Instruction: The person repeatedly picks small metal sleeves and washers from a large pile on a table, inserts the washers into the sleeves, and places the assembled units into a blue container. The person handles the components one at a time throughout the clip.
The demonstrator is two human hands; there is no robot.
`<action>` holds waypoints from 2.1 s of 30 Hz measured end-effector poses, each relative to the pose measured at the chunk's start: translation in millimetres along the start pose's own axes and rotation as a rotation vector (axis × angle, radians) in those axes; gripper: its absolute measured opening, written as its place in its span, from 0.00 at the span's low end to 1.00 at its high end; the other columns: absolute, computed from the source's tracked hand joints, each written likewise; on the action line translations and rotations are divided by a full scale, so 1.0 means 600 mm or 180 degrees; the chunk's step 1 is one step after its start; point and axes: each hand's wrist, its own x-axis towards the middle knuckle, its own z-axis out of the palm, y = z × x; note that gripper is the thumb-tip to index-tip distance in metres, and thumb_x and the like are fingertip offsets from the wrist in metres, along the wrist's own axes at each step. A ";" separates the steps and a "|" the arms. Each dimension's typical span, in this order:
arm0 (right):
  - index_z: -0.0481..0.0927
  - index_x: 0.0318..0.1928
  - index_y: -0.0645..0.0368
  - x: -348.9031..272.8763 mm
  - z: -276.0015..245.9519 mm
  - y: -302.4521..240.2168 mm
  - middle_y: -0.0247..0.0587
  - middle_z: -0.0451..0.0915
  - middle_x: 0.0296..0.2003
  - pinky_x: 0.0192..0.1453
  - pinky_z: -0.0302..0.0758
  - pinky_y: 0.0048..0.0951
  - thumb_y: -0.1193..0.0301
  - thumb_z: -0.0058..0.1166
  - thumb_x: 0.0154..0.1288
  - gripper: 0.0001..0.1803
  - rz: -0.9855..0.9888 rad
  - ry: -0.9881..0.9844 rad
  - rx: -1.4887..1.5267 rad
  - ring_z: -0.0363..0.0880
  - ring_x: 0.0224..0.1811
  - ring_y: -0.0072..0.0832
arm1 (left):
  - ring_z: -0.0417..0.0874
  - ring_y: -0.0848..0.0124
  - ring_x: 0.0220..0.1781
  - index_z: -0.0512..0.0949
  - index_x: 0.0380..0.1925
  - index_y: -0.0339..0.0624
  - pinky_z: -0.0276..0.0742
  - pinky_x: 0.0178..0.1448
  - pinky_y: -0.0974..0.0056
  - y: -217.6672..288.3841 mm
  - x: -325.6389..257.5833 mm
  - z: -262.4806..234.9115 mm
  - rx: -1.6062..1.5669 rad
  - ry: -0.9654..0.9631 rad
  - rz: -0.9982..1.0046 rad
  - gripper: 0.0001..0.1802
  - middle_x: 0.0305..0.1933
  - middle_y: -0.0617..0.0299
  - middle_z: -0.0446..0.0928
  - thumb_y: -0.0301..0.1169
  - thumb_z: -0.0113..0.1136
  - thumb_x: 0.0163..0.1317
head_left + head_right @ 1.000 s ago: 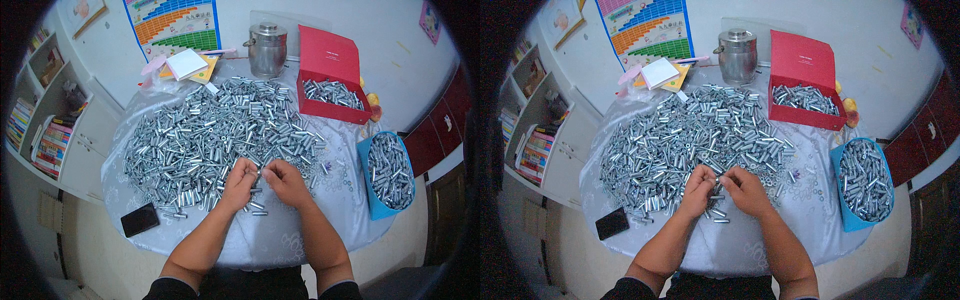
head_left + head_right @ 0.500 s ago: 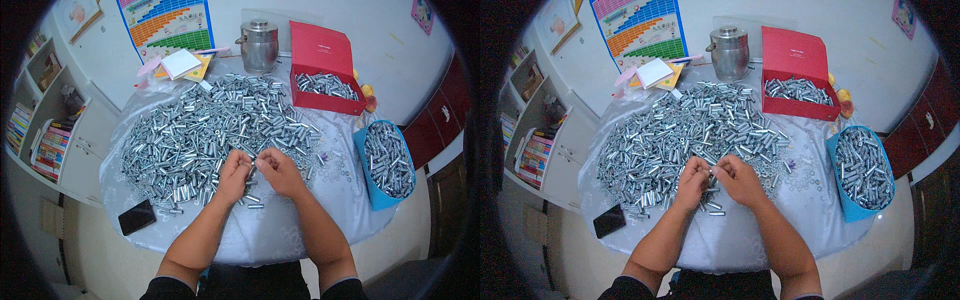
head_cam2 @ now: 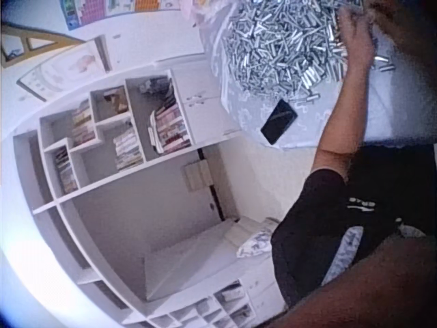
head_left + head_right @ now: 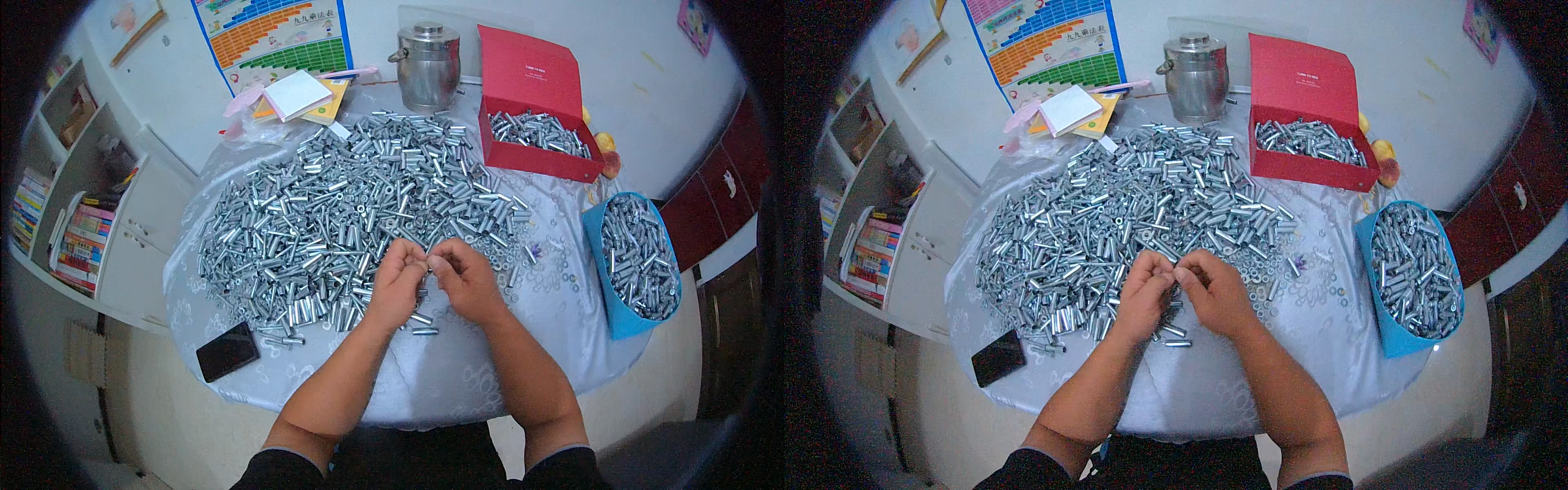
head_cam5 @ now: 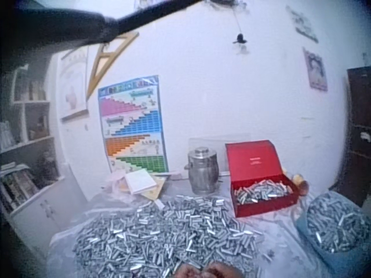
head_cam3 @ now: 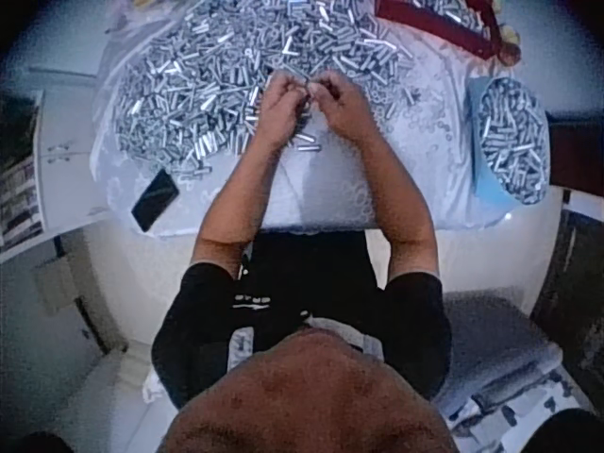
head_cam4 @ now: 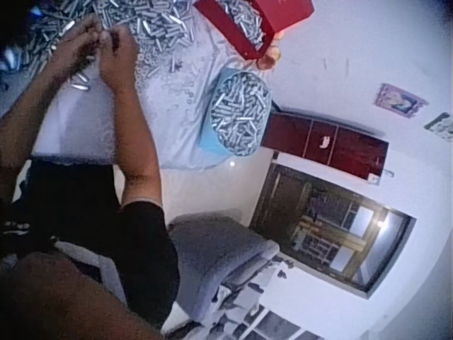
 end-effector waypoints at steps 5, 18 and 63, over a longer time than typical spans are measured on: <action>0.76 0.37 0.62 0.002 -0.007 -0.001 0.39 0.78 0.27 0.32 0.72 0.28 0.69 0.55 0.65 0.09 0.0029 0.0260 -0.0265 0.74 0.26 0.25 | 0.61 0.85 0.24 0.68 0.35 0.41 0.56 0.26 0.75 0.010 0.002 0.015 -0.0194 -0.0088 -0.0214 0.03 0.25 0.72 0.65 0.22 0.48 0.63; 0.76 0.31 0.63 -0.002 -0.009 -0.031 0.43 0.74 0.23 0.31 0.69 0.32 0.68 0.56 0.64 0.11 0.0071 0.0024 -0.0436 0.73 0.26 0.30 | 0.61 0.84 0.21 0.68 0.36 0.41 0.56 0.23 0.75 0.002 -0.003 0.001 -0.0220 -0.0012 -0.0306 0.02 0.24 0.71 0.65 0.23 0.48 0.63; 0.74 0.32 0.62 0.005 -0.025 -0.016 0.37 0.73 0.20 0.28 0.68 0.28 0.62 0.47 0.72 0.16 0.0732 0.0104 0.0144 0.72 0.23 0.23 | 0.82 0.72 0.27 0.77 0.45 0.31 0.81 0.34 0.69 0.018 -0.016 -0.002 -0.0316 0.0368 -0.0339 0.11 0.34 0.53 0.82 0.26 0.55 0.66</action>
